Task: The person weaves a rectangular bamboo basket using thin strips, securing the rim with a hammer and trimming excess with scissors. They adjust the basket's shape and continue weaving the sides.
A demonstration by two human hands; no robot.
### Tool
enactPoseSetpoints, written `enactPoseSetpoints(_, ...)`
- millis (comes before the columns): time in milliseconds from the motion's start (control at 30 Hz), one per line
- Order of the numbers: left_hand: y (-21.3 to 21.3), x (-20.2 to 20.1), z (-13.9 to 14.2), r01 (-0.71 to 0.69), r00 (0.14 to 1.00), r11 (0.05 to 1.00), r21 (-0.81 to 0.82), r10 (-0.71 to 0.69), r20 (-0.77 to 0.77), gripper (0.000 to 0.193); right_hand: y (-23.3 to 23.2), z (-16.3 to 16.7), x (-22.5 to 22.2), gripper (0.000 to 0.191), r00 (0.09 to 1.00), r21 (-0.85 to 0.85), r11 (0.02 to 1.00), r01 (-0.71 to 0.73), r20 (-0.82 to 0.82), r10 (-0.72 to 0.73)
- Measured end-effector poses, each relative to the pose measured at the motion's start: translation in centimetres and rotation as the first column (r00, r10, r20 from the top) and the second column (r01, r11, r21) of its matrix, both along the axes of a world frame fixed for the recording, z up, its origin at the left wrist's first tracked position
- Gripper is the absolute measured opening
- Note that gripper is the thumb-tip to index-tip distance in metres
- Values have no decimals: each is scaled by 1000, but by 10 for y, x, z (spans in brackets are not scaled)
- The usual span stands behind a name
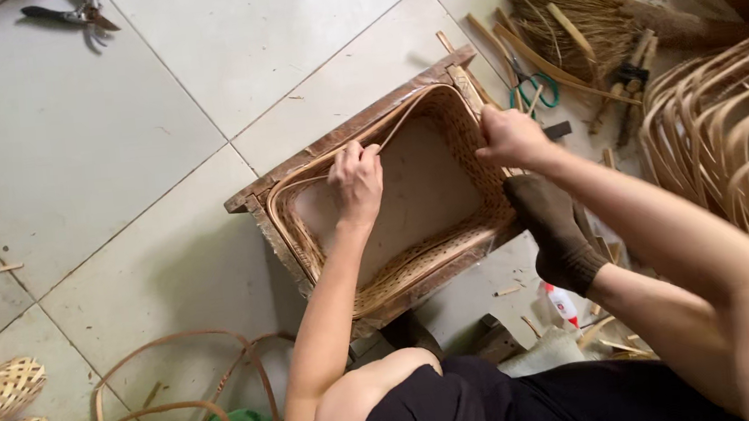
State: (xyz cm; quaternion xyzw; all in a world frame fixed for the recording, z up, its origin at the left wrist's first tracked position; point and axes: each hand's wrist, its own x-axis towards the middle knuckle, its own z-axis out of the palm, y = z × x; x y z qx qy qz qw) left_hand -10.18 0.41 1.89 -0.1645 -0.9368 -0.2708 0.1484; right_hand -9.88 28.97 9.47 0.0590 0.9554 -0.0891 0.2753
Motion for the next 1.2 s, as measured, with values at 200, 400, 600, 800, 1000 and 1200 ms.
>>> enactPoseSetpoints(200, 0, 1, 8, 5, 1000, 1000, 15, -5, 23, 7, -26, -36, 21, 24, 973, 243, 970, 4, -226, 52)
enactPoseSetpoints(400, -6, 10, 21, 105, 990, 994, -38, -101, 102, 10, -27, -63, 24, 12, 904, 421, 905, -56, -364, 225)
enactPoseSetpoints(600, 0, -4, 6, 81, 997, 987, -137, -82, -4, 10, -29, -70, 22, 7, 873, 468, 882, -50, -408, 266)
enactPoseSetpoints(800, -1, -13, 1, 4, 1000, 993, -120, -8, -29, 11, -36, -59, 20, 7, 908, 633, 764, -126, -237, 346)
enactPoseSetpoints(1000, -10, -19, 5, 71, 997, 984, -162, -65, 41, 19, -36, 11, 6, 19, 733, 666, 380, -642, 387, 559)
enactPoseSetpoints(1200, -10, -20, 13, 88, 991, 989, -120, -74, 114, 21, 11, 123, 39, 31, 454, 402, 302, -865, 367, 812)
